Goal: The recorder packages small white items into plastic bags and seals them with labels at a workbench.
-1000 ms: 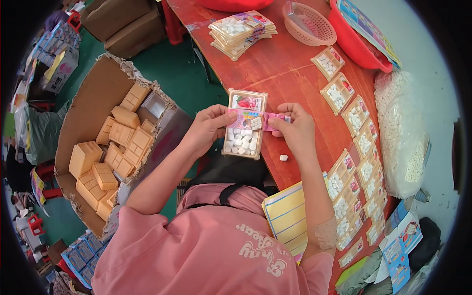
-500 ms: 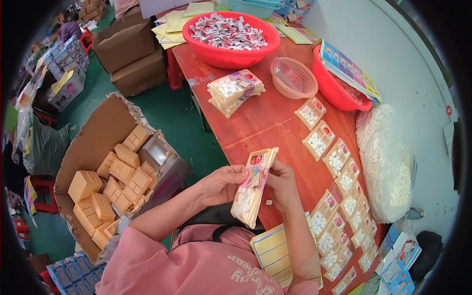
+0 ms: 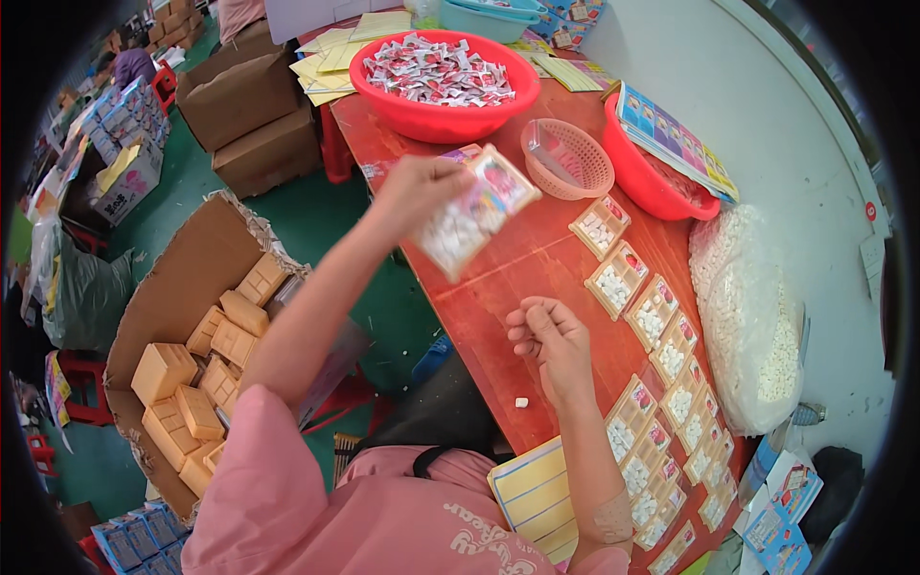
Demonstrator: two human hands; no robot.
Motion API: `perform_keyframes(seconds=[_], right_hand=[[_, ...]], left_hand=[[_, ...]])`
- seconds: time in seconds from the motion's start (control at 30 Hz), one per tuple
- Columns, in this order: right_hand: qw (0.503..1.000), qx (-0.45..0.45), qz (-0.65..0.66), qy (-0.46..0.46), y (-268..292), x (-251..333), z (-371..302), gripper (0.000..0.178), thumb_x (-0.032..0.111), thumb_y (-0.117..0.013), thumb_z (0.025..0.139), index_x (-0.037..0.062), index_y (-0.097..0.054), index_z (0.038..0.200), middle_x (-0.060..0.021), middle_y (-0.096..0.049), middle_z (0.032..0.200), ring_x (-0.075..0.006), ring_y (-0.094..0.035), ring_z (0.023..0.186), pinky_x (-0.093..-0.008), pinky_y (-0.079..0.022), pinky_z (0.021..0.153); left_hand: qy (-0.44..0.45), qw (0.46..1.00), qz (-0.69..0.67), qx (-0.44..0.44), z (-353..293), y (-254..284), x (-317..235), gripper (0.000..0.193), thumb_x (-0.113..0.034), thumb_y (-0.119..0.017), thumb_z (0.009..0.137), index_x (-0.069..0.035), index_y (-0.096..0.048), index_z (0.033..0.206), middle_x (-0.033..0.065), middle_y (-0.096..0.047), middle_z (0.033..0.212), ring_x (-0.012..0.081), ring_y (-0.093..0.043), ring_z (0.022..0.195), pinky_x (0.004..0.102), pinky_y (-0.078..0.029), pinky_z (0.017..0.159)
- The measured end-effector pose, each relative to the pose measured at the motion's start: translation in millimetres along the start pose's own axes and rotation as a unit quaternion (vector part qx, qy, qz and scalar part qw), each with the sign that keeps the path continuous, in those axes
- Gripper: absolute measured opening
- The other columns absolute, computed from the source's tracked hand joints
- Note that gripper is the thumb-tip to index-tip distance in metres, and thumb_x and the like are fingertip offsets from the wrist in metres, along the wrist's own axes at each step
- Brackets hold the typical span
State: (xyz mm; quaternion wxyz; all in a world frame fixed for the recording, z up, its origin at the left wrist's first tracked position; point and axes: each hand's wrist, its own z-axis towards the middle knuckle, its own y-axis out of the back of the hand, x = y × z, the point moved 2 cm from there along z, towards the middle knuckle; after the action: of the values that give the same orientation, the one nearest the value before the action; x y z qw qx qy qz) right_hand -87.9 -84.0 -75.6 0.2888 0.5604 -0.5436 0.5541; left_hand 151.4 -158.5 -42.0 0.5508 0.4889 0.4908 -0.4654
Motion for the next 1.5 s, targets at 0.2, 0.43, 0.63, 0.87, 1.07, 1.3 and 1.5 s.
perform_keyframes(seconds=[0.2, 0.43, 0.63, 0.87, 1.07, 1.3, 1.5], right_hand=[[0.996, 0.013, -0.084, 0.006, 2, -11, -8, 0.014, 0.013, -0.054, 0.091, 0.0025, -0.058, 0.099, -0.0063, -0.064, 0.086, -0.0098, -0.06, 0.072, -0.0209, -0.048, 0.061], [0.991, -0.005, -0.13, -0.005, 10, -13, -41, 0.015, 0.013, -0.054, 0.091, 0.0016, -0.058, 0.099, -0.0062, -0.065, 0.085, -0.0094, -0.06, 0.073, -0.0211, -0.049, 0.062], [0.988, -0.041, -0.146, -0.001, 42, -7, -85, 0.013, 0.009, -0.054, 0.09, 0.0003, -0.058, 0.098, -0.0048, -0.064, 0.085, -0.0069, -0.059, 0.072, -0.0198, -0.048, 0.063], [0.926, -0.298, -0.225, 0.048, 126, 22, -199, 0.011, 0.008, -0.057, 0.087, 0.0021, -0.062, 0.095, -0.0001, -0.062, 0.085, -0.0053, -0.056, 0.074, -0.0198, -0.045, 0.065], [0.838, -0.434, -0.326, 0.055, 157, -12, -269, 0.011, 0.005, -0.06, 0.085, -0.001, -0.062, 0.094, -0.0004, -0.061, 0.081, -0.0046, -0.053, 0.071, -0.0198, -0.044, 0.064], [0.744, -0.469, -0.473, 0.052, 156, -28, -326, 0.015, 0.0, -0.061, 0.078, -0.0007, -0.063, 0.093, -0.012, -0.062, 0.095, -0.0211, -0.061, 0.084, -0.0283, -0.048, 0.072], [0.681, -0.438, -0.579, 0.101, 157, -40, -328, 0.024, -0.002, -0.062, 0.076, 0.0008, -0.063, 0.1, -0.0138, -0.058, 0.101, -0.0276, -0.058, 0.092, -0.0344, -0.048, 0.077]], left_hand=[[-0.086, 0.916, 0.389, -0.055, 80, 22, -1, 0.025, -0.024, -0.06, 0.08, -0.002, -0.068, 0.09, 0.0174, -0.066, 0.083, 0.0296, -0.064, 0.078, 0.0382, -0.05, 0.07], [-0.176, 0.767, 0.608, -0.109, 81, 13, 6, 0.02, -0.018, -0.05, 0.082, -0.004, -0.064, 0.084, 0.0186, -0.064, 0.083, 0.0343, -0.062, 0.084, 0.0465, -0.048, 0.071], [-0.213, 0.718, 0.657, -0.087, 96, 5, 33, 0.022, -0.019, -0.046, 0.085, -0.005, -0.063, 0.082, 0.0171, -0.064, 0.078, 0.0327, -0.064, 0.078, 0.0452, -0.051, 0.066], [-0.483, 0.782, 0.374, 0.125, -63, -126, -7, 0.017, -0.009, -0.061, 0.076, -0.007, -0.064, 0.092, 0.0088, -0.063, 0.099, 0.028, -0.058, 0.096, 0.0388, -0.047, 0.083], [-0.514, 0.734, 0.193, 0.4, -196, -284, 12, 0.019, -0.016, -0.065, 0.07, -0.006, -0.06, 0.085, 0.0044, -0.06, 0.089, 0.0217, -0.053, 0.091, 0.0349, -0.041, 0.077], [-0.566, 0.677, 0.217, 0.416, -246, -351, 37, 0.012, -0.017, -0.063, 0.069, -0.008, -0.057, 0.074, 0.0024, -0.055, 0.077, 0.018, -0.049, 0.083, 0.0322, -0.036, 0.073], [-0.532, 0.704, 0.194, 0.428, -241, -362, 40, 0.006, -0.014, -0.058, 0.068, -0.008, -0.058, 0.072, 0.0041, -0.056, 0.08, 0.0191, -0.051, 0.082, 0.0328, -0.036, 0.073]])
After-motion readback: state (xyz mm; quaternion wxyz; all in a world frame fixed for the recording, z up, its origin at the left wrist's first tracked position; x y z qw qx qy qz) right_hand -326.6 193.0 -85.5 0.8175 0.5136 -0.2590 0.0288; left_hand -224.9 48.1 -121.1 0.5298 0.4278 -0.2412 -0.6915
